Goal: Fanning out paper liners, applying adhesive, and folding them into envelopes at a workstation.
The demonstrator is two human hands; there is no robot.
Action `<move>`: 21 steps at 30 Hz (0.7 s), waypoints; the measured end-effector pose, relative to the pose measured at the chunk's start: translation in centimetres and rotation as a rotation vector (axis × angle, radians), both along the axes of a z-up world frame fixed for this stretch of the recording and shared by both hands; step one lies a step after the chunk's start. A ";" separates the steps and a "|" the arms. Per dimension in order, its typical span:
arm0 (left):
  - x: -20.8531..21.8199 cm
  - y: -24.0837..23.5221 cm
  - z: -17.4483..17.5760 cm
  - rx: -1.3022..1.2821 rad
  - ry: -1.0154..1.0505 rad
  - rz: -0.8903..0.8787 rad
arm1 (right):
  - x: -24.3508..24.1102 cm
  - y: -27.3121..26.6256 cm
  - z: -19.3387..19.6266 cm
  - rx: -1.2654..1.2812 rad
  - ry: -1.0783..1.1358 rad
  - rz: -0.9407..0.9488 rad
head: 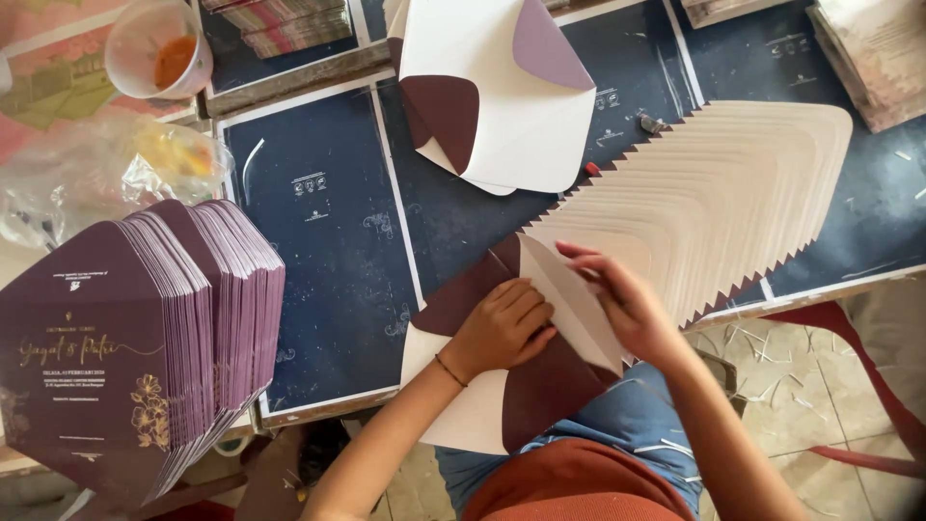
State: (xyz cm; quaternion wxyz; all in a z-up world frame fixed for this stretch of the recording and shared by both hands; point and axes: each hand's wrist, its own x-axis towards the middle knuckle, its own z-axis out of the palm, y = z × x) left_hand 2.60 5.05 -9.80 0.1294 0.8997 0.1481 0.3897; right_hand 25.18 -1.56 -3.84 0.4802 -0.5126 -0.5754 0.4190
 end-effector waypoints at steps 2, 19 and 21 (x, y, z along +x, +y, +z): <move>0.7 0.1 0.7 0.073 -0.052 -0.005 | -2.1 0.5 0.4 -0.066 0.023 0.078; 2.3 -0.4 1.3 0.100 -0.066 0.019 | 2.5 -1.0 -5.7 0.124 -1.070 -0.521; 2.5 -0.4 1.4 0.080 -0.016 0.028 | 5.3 -1.0 -5.0 0.045 -1.342 -0.608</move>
